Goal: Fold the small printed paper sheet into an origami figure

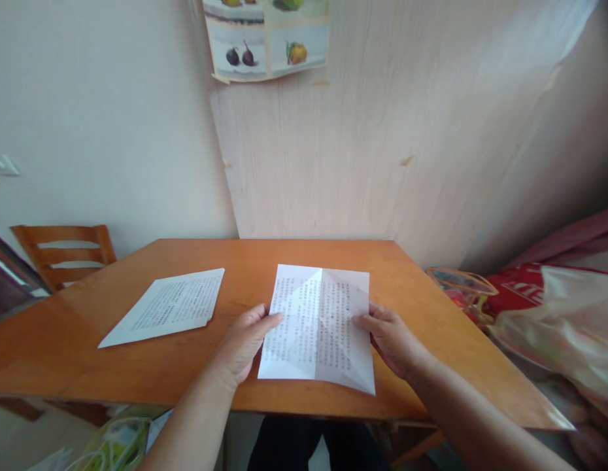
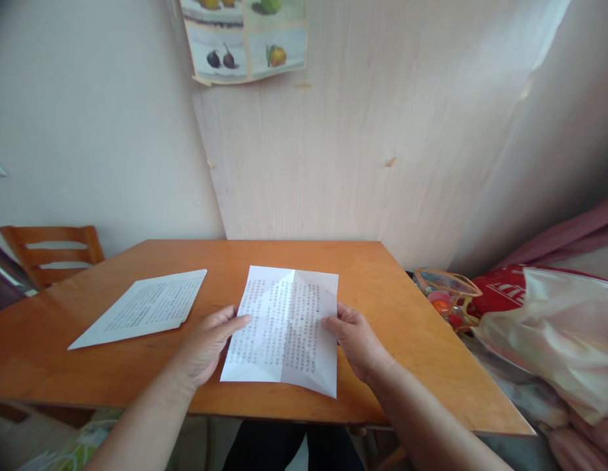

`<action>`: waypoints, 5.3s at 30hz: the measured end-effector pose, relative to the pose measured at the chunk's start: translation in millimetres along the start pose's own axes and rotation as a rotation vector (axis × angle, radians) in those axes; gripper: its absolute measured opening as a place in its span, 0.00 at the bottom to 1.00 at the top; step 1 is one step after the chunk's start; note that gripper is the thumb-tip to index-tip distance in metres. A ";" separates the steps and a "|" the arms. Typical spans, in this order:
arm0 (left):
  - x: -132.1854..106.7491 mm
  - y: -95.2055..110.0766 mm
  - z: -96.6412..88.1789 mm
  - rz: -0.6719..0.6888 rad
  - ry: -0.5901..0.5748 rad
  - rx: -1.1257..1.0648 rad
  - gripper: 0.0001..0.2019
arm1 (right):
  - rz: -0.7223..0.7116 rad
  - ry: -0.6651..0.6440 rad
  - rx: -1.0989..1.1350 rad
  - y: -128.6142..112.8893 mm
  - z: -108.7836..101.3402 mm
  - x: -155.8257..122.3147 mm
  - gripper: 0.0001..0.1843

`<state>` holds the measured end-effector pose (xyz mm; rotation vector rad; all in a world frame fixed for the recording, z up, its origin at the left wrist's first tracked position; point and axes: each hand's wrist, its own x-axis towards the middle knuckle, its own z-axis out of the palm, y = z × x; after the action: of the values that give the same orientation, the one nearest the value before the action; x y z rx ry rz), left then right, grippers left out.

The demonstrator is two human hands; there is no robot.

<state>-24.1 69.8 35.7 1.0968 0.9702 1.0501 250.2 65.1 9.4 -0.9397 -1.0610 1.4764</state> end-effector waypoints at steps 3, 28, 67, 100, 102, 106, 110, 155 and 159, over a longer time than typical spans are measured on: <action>1.1 -2.0 -1.0 -0.002 -0.013 -0.007 0.15 | 0.001 -0.009 0.003 -2.7 2.4 -1.7 0.13; 5.3 -2.7 -1.3 0.068 0.079 0.031 0.12 | 0.023 0.032 -0.107 5.3 -6.5 4.8 0.13; 42.6 -32.1 6.7 0.637 0.064 1.199 0.12 | -0.549 0.497 -0.758 -26.2 -12.3 11.5 0.23; 38.7 -67.9 21.5 0.392 -0.185 1.582 0.31 | -0.438 -0.217 -1.697 31.2 0.5 2.3 0.30; 38.8 -67.9 23.1 0.376 -0.150 1.598 0.32 | -0.419 -0.206 -1.714 29.3 -1.0 1.1 0.31; 36.1 -62.8 26.0 0.313 -0.126 1.606 0.34 | -0.387 -0.189 -1.715 26.3 -6.2 -0.4 0.33; 26.5 -56.5 21.9 0.264 -0.122 1.586 0.36 | -0.394 -0.180 -1.715 25.7 -13.1 -5.5 0.33; -36.5 -41.3 25.2 0.553 -0.198 1.185 0.09 | -0.521 -0.255 -1.573 13.9 -21.2 -104.2 0.27; -36.5 -41.4 25.5 0.539 -0.180 1.188 0.09 | -0.557 -0.240 -1.590 20.7 -22.5 -107.3 0.28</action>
<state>-1.0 23.8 3.2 2.4847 1.1916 0.7015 281.5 -39.2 -14.8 -1.2766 -2.4863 0.0241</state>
